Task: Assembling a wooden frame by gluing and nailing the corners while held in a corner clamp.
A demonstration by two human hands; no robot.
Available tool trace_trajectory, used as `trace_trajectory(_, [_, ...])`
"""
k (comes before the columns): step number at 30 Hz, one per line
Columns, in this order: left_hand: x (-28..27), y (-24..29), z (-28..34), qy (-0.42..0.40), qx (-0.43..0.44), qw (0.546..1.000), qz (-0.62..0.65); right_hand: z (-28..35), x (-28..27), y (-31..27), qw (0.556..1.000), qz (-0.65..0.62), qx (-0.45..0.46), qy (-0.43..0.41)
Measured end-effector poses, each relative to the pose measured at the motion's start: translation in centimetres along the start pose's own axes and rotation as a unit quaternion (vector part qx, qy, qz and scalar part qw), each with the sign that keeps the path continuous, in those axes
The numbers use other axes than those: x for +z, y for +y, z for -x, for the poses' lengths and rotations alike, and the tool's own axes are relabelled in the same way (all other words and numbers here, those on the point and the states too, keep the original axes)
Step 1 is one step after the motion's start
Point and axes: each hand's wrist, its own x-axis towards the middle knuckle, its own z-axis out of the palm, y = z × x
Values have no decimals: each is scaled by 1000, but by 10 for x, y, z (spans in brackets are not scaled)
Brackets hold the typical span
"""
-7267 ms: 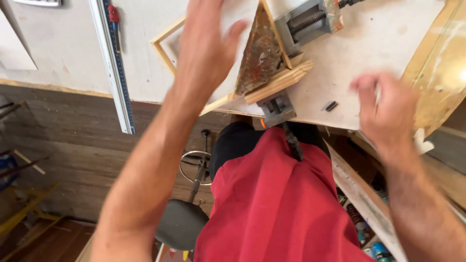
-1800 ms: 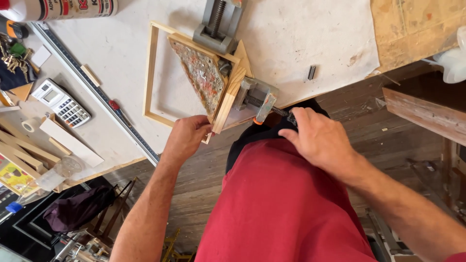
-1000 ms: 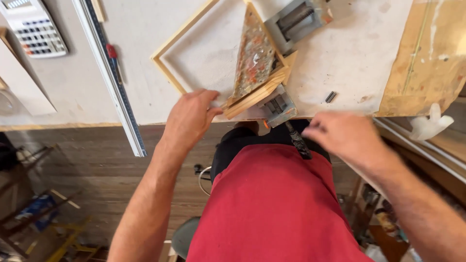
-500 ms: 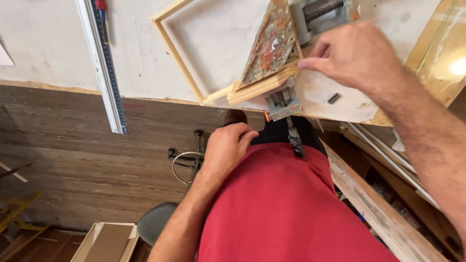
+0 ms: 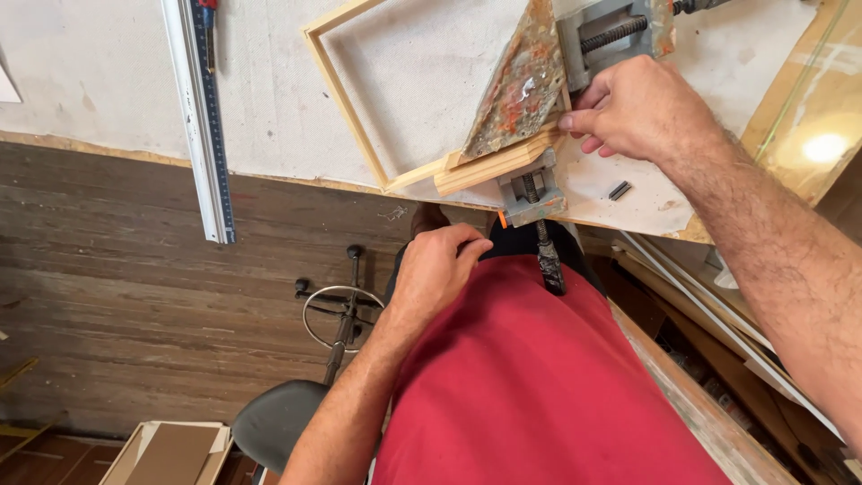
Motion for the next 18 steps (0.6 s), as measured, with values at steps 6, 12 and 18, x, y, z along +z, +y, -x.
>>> trace_trajectory(6, [4,1,-3,-18,11,1000,11,-8,6,6,999,-50,-10,16])
trace_trajectory(12, [-1,-1,8,50,87,995,-8,18,4,2,996,79,-33,-11])
trace_trajectory(18, [-27,-12,12,245,178,949,-88,-106,-89,202,941,-52,-236,238])
